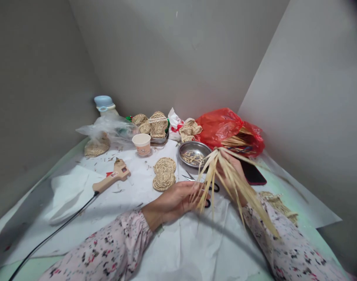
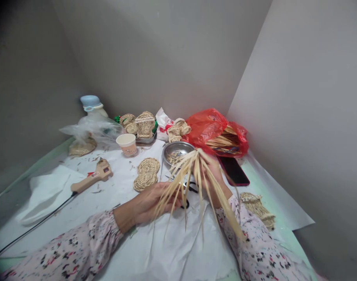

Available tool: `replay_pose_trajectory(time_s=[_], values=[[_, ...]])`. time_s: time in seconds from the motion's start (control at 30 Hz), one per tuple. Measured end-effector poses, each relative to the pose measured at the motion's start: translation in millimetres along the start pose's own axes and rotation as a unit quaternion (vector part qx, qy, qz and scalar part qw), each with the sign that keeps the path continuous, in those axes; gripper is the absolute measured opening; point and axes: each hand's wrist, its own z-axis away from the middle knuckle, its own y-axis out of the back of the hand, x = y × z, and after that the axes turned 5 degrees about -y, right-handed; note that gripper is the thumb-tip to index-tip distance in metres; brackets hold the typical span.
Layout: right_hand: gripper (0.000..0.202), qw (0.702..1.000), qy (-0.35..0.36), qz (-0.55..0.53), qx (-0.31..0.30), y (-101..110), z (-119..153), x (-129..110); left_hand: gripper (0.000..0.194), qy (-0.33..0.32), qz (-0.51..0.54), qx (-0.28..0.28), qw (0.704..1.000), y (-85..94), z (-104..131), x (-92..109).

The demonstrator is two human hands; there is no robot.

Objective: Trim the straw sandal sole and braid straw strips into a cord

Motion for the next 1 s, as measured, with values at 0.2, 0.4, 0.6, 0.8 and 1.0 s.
replay_pose_trajectory(time_s=[0.2, 0.4, 0.6, 0.8, 1.0], values=[[0.025, 0.985, -0.042, 0.164, -0.047, -19, 10, 25, 0.061, -0.016, 0.065, 0.042, 0.997, -3.9, -3, 6], [0.032, 0.944, -0.029, 0.314, -0.097, -16, 10, 34, 0.037, -0.070, -0.043, 0.103, 0.991, -8.5, -1, -1], [0.033, 0.941, -0.014, 0.322, -0.100, -9, 6, 32, 0.021, -0.123, -0.094, 0.105, 0.982, -4.5, -6, -3], [0.032, 0.945, -0.002, 0.319, -0.078, -8, 5, 33, 0.024, -0.143, -0.100, 0.112, 0.978, -0.5, -8, -4], [0.032, 0.932, 0.005, 0.355, -0.073, -10, 6, 34, 0.037, -0.138, -0.113, 0.111, 0.978, -8.3, -3, -1]])
